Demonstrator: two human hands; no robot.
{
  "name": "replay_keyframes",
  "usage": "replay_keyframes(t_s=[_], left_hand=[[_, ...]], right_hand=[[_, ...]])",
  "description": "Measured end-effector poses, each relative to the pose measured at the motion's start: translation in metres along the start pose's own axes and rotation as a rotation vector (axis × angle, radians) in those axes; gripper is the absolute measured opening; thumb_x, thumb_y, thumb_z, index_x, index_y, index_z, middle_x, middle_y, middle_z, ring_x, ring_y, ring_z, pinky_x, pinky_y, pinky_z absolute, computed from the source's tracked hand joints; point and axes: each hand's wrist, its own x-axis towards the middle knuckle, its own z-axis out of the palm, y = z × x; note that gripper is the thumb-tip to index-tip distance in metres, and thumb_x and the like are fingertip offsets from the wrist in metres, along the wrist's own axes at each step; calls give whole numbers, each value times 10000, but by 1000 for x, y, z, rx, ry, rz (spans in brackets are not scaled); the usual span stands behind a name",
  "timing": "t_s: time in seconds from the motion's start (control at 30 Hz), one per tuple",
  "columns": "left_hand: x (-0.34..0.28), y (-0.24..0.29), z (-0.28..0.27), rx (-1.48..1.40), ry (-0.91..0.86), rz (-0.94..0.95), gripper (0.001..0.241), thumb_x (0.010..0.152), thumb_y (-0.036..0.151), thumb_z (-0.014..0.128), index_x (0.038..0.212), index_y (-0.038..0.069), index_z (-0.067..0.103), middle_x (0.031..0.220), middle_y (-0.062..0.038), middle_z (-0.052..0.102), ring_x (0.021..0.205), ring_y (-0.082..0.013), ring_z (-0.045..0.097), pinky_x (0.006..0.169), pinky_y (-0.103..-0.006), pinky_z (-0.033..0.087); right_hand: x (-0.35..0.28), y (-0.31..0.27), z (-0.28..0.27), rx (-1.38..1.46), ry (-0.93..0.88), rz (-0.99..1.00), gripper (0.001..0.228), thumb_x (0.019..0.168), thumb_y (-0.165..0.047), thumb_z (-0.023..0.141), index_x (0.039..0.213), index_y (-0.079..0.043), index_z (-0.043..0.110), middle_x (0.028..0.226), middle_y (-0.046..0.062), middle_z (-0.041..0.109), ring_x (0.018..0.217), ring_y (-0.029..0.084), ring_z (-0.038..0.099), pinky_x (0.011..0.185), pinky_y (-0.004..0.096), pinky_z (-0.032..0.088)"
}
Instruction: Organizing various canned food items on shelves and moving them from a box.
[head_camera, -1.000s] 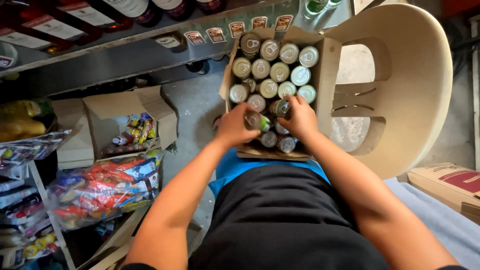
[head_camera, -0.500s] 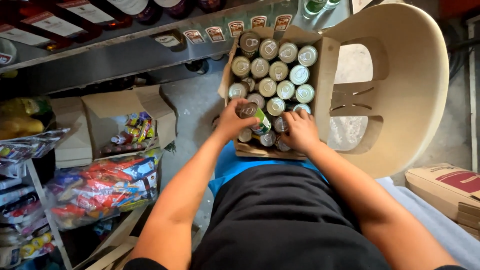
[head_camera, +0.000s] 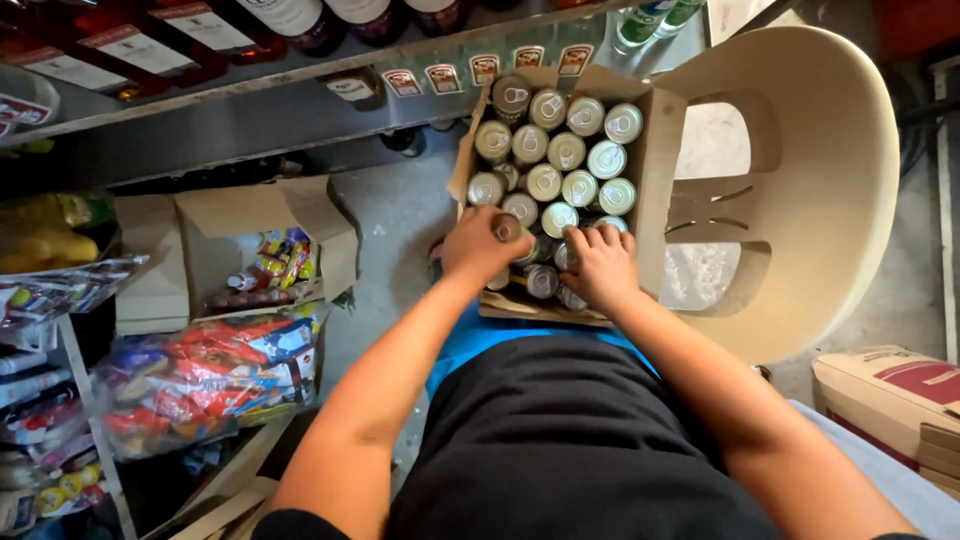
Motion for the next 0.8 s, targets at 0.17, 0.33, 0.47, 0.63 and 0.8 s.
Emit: replay_keyframes(t_s=[0.17, 0.33, 0.47, 0.63, 0.8], left_hand=[[-19, 5, 13, 514, 10, 366, 673, 700, 512, 859, 1219, 143, 641, 1145, -122, 598, 1086, -356, 588, 837, -502, 505], [-15, -11, 33, 720, 14, 521, 685, 614, 354, 879, 1233, 186, 639, 1216, -98, 557, 1155, -338, 489, 878, -530, 427], [-10, -38, 52, 736, 14, 594, 561, 677, 246, 793, 1213, 179, 642, 1262, -93, 555, 1166, -336, 499, 880, -522, 419], [-12, -50, 65, 763, 115, 859, 354, 843, 171, 595, 1194, 162, 635, 1309, -121, 541, 1317, -346, 444, 999, -540, 385], [-15, -32, 57, 773, -130, 865, 451, 738, 227, 752, 1175, 200, 641, 1337, -66, 536, 1374, -357, 391, 1063, -580, 324]], right_hand=[[4, 2, 1, -3, -56, 31, 748, 623, -372, 867, 1299, -182, 607, 1094, 61, 688, 1161, 317, 548, 985, 518, 361], [8, 31, -15, 291, 125, 57, 539, 648, -302, 857, 1125, -131, 673, 966, 112, 701, 993, 316, 590, 866, 462, 460], [9, 68, -7, 668, 19, 248, 433, 765, -228, 831, 1146, -86, 682, 849, 93, 654, 810, 218, 580, 719, 357, 488], [8, 90, 13, 1212, -82, 469, 389, 827, -192, 782, 1166, -42, 664, 849, -13, 689, 752, 52, 632, 671, 235, 517], [11, 67, 2, 837, -39, 493, 469, 780, -311, 848, 1134, -48, 688, 822, 64, 688, 722, 136, 634, 645, 288, 516]])
